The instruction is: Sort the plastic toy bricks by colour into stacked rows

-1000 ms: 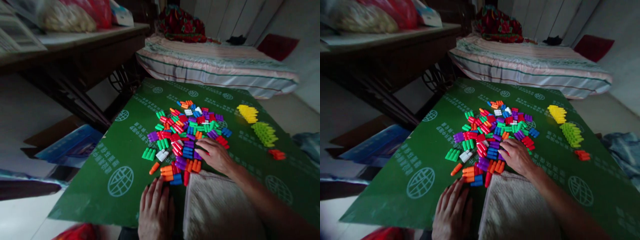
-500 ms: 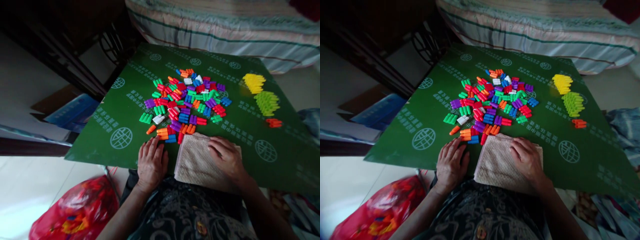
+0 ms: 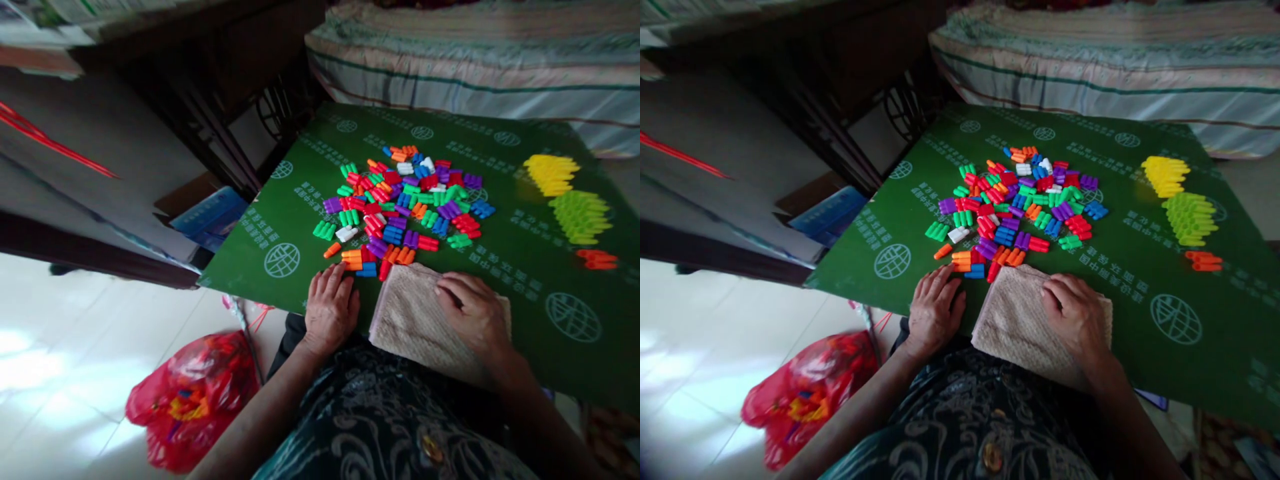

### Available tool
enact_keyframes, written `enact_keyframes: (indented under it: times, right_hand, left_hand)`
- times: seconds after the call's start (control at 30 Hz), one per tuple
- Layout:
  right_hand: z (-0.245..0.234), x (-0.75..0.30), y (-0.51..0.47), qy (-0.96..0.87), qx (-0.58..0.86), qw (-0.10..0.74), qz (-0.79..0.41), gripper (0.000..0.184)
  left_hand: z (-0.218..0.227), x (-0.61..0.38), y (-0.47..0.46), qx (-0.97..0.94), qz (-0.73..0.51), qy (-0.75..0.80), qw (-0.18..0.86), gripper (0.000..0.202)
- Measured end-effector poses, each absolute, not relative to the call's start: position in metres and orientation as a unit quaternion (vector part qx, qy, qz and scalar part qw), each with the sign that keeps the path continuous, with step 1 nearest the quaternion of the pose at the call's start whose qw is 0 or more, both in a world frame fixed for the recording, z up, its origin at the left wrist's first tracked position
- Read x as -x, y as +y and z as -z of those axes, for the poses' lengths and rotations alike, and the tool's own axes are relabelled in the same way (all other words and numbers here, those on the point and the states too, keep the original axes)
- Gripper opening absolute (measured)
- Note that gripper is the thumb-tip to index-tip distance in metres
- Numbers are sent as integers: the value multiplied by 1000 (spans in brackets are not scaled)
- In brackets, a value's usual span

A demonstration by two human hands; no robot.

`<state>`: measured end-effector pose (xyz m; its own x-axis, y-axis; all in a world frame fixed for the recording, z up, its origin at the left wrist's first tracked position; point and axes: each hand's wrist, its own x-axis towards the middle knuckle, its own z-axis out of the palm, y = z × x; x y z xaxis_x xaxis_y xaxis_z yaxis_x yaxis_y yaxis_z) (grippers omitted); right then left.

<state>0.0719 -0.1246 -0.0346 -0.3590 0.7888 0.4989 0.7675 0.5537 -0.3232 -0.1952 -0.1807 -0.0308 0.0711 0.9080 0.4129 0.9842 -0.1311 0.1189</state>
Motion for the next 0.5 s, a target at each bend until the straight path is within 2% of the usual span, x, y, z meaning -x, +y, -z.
enact_keyframes:
  times: [0.2, 0.5]
  right_hand:
    - [35, -70, -124, -817, 483, 314, -23, 18]
    - [27, -58, -117, -801, 538, 252, -68, 23]
  left_hand:
    - [34, 198, -180, 728, 200, -646, 110, 25]
    - [37, 209, -166, 750, 242, -600, 139, 25]
